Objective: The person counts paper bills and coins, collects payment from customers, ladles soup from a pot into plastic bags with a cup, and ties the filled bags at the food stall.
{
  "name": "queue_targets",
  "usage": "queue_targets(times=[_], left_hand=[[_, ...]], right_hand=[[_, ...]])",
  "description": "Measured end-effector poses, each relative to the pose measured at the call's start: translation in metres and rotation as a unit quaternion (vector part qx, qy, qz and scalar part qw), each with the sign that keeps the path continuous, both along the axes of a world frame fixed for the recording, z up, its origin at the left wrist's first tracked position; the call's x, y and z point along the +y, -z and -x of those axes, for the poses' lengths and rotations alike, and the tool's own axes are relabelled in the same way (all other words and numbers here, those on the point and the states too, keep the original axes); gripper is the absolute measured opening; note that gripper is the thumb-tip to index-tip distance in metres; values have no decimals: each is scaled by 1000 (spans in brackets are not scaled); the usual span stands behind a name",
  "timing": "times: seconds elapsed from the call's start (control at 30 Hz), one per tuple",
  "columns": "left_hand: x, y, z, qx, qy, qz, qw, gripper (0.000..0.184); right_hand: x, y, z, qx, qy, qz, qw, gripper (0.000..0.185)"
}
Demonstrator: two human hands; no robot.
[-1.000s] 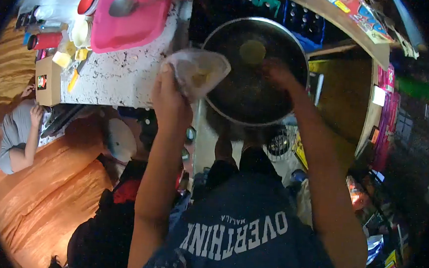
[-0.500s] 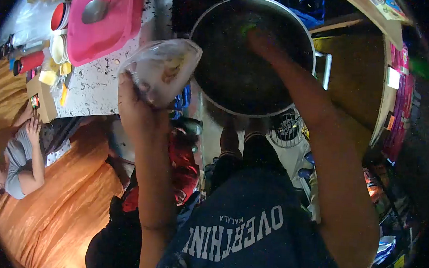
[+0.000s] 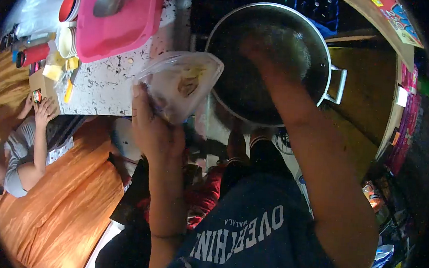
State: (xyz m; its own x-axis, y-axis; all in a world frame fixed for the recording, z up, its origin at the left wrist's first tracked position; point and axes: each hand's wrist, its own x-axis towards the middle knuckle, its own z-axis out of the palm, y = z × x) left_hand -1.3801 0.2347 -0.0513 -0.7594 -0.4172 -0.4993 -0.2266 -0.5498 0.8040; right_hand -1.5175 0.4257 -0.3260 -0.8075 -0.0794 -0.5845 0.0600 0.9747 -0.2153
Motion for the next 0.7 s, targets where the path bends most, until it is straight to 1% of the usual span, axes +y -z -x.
queue_targets(times=[0.07,0.13,0.23,0.37,0.4,0.43,0.47,0.53,0.57,0.63,0.67,0.7], left_hand=[[1,-2,1,-2,11,-10,1000,38],[3,-3,2,-17,4,-3,1000,39],[1,-4,-2,1,15,24,1000,39],[1,-9,-2,-2,16,22,1000,39],[3,-12,-3,-11,19,30,999,39],[5,-14,-3,-19,21,37,999,39],[8,-15,-3,-18,19,37,999,39],[11,-16,-4,14,58,6,998,38],[14,-16,-3,17,52,5,999,38],[21,-14,-1,14,60,9,998,38],[24,-13,-1,16,51,8,999,38],[28,-11,-1,23,84,60,994,37]], right_hand=[[-8,14,-10,79,35,60,994,41],[-9,17,-22,140,71,153,976,40],[1,10,-40,141,116,281,942,37],[19,5,-52,134,145,365,910,35],[24,33,-57,112,145,385,905,36],[30,48,-61,90,145,404,899,37],[39,39,-62,90,143,405,899,37],[58,6,-65,-83,199,420,882,37],[65,-12,-67,-83,193,419,884,37],[80,-47,-74,10,170,383,908,32],[91,-65,-77,8,161,381,910,32],[104,-83,-79,-11,168,404,899,33]])
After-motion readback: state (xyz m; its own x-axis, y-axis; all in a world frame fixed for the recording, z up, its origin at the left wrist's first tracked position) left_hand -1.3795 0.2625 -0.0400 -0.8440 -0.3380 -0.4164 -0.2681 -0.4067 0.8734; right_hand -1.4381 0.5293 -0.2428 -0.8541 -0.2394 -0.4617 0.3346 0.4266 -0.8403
